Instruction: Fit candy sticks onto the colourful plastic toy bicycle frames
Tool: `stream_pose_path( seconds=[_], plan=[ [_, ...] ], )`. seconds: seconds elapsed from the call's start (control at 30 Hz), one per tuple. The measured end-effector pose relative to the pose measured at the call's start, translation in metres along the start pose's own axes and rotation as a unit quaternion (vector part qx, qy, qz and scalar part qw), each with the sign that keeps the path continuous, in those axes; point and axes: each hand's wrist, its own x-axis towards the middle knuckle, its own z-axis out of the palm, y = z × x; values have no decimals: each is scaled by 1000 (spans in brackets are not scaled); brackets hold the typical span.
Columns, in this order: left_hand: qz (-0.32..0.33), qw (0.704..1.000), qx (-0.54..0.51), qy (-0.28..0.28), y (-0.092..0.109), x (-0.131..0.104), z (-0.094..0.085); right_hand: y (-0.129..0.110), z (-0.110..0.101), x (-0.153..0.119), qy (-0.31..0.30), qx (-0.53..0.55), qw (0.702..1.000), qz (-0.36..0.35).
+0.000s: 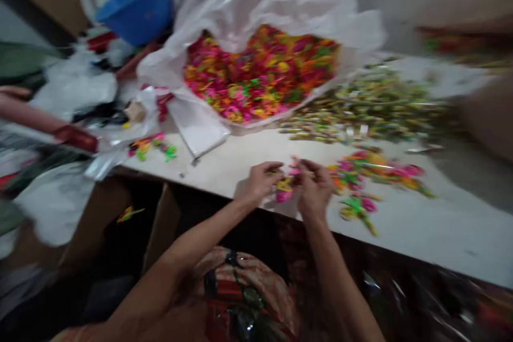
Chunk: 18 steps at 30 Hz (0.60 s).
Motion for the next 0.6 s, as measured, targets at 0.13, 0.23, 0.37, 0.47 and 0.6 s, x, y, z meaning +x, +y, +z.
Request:
stream_pose_path(
  seconds=[0.13,0.23,0.37,0.47,0.6],
  plan=[
    [53,984,-107,131,-6,19,8,8,25,-3,179,-10,975,-128],
    [36,976,-158,145,-1,21,9,17,37,-11,186,-30,967,-173],
    [18,985,-140,98,-5,2,6,23,38,-2,163,-115,956,-213],
    [-7,990,-128,52,-15,-5,-1,17,37,13,144,-143,960,-193],
    [-32,985,-168,36,-17,1,-11,4,40,16,135,-133,965,-181]
  ],
)
